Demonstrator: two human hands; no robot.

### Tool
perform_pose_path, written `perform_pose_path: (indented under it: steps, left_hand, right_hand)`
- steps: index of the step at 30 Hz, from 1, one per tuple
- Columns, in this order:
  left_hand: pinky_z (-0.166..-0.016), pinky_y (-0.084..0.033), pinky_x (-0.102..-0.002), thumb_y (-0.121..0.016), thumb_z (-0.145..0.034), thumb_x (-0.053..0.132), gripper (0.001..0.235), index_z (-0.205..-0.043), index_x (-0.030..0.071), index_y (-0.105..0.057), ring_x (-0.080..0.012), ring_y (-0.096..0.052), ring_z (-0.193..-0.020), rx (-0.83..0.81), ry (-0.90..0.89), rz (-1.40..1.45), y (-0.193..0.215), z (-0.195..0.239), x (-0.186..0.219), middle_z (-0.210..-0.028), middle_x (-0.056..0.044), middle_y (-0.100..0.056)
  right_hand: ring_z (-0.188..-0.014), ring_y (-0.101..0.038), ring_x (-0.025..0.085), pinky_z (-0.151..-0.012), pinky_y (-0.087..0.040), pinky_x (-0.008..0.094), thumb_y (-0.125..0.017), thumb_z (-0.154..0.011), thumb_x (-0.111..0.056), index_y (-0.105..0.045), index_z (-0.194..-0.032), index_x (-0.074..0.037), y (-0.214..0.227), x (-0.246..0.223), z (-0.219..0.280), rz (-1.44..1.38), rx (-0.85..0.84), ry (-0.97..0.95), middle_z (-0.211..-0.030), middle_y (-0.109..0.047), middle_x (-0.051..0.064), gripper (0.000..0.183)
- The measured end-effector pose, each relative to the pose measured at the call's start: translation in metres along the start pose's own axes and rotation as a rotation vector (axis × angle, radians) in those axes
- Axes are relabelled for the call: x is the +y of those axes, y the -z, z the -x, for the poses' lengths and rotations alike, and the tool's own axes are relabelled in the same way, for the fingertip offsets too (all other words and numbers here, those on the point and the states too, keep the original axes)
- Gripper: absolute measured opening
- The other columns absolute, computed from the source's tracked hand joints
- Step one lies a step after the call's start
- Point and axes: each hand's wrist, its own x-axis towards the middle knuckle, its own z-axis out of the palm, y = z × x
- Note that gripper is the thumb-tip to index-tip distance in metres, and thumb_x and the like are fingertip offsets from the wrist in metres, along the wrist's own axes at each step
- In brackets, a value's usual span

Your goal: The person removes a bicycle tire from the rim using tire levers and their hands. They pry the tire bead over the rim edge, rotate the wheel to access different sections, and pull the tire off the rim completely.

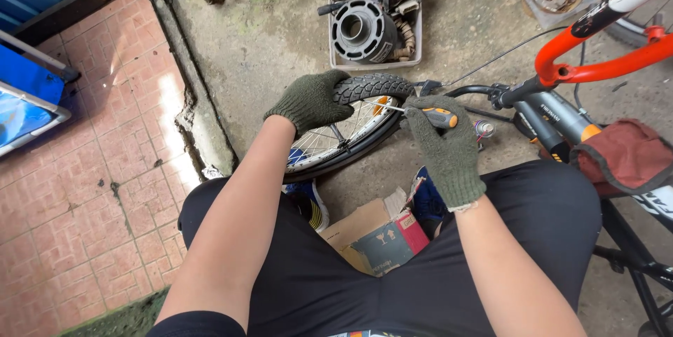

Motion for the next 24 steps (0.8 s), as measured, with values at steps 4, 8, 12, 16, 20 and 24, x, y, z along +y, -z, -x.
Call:
perform_pose_path:
  steps: [4, 8, 12, 16, 20, 24]
  left_hand:
    - [-0.098, -0.052, -0.061, -0.077, -0.076, 0.041, 0.065, -0.135, 0.017, -0.063, -0.0494, -0.065, -0.113, 0.021, -0.031, 0.027, -0.002, 0.004, 0.006, -0.113, -0.023, -0.073]
    - [-0.095, -0.052, -0.063, -0.076, -0.076, 0.036, 0.062, -0.133, 0.016, -0.064, -0.051, -0.065, -0.112, 0.038, -0.042, 0.028, 0.0, 0.002, 0.01, -0.112, -0.024, -0.073]
    - [-0.094, -0.052, -0.064, -0.073, -0.077, 0.034, 0.058, -0.132, 0.017, -0.065, -0.0506, -0.065, -0.111, 0.047, -0.044, 0.029, -0.002, -0.002, 0.01, -0.111, -0.024, -0.073]
    - [-0.094, -0.052, -0.063, -0.072, -0.078, 0.037, 0.062, -0.137, 0.021, -0.062, -0.0508, -0.066, -0.108, 0.028, -0.042, -0.014, -0.001, -0.009, 0.007, -0.107, -0.023, -0.074]
    - [-0.094, -0.05, -0.068, -0.071, -0.081, 0.028, 0.075, -0.151, 0.024, -0.043, -0.0558, -0.064, -0.107, 0.02, -0.062, -0.026, 0.011, 0.002, 0.022, -0.106, -0.03, -0.071]
    - [-0.093, -0.052, -0.065, -0.069, -0.083, 0.031, 0.062, -0.143, 0.027, -0.054, -0.0538, -0.066, -0.105, 0.016, -0.065, -0.067, 0.011, -0.002, 0.022, -0.101, -0.027, -0.073]
  right_hand:
    - [-0.102, -0.074, 0.028, -0.089, -0.06, 0.04, -0.082, -0.095, -0.01, -0.072, -0.106, -0.008, 0.013, -0.002, 0.003, 0.109, -0.044, 0.064, -0.1, -0.076, 0.014, 0.015]
    - [-0.106, -0.072, 0.034, -0.091, -0.058, 0.045, -0.088, -0.089, -0.004, -0.071, -0.108, -0.002, 0.016, 0.005, 0.002, 0.222, -0.057, 0.164, -0.105, -0.074, 0.02, 0.026]
    - [-0.108, -0.071, 0.037, -0.095, -0.056, 0.048, -0.088, -0.089, -0.004, -0.069, -0.108, 0.0, 0.019, 0.008, 0.001, 0.223, 0.0, 0.205, -0.107, -0.073, 0.023, 0.028]
    - [-0.102, -0.072, 0.022, -0.091, -0.058, 0.034, -0.081, -0.087, -0.012, -0.074, -0.11, -0.005, 0.035, 0.006, -0.015, 0.26, -0.183, 0.052, -0.108, -0.076, 0.01, 0.025]
    - [-0.133, -0.055, 0.04, -0.113, -0.044, 0.033, -0.063, -0.094, -0.003, -0.054, -0.117, 0.028, 0.061, -0.007, -0.022, 0.152, -0.535, 0.118, -0.112, -0.068, 0.036, 0.04]
    - [-0.086, -0.074, 0.017, -0.076, -0.059, 0.028, -0.077, -0.087, -0.019, -0.076, -0.111, -0.003, 0.031, -0.009, -0.008, 0.428, -0.209, 0.115, -0.103, -0.079, 0.009, 0.029]
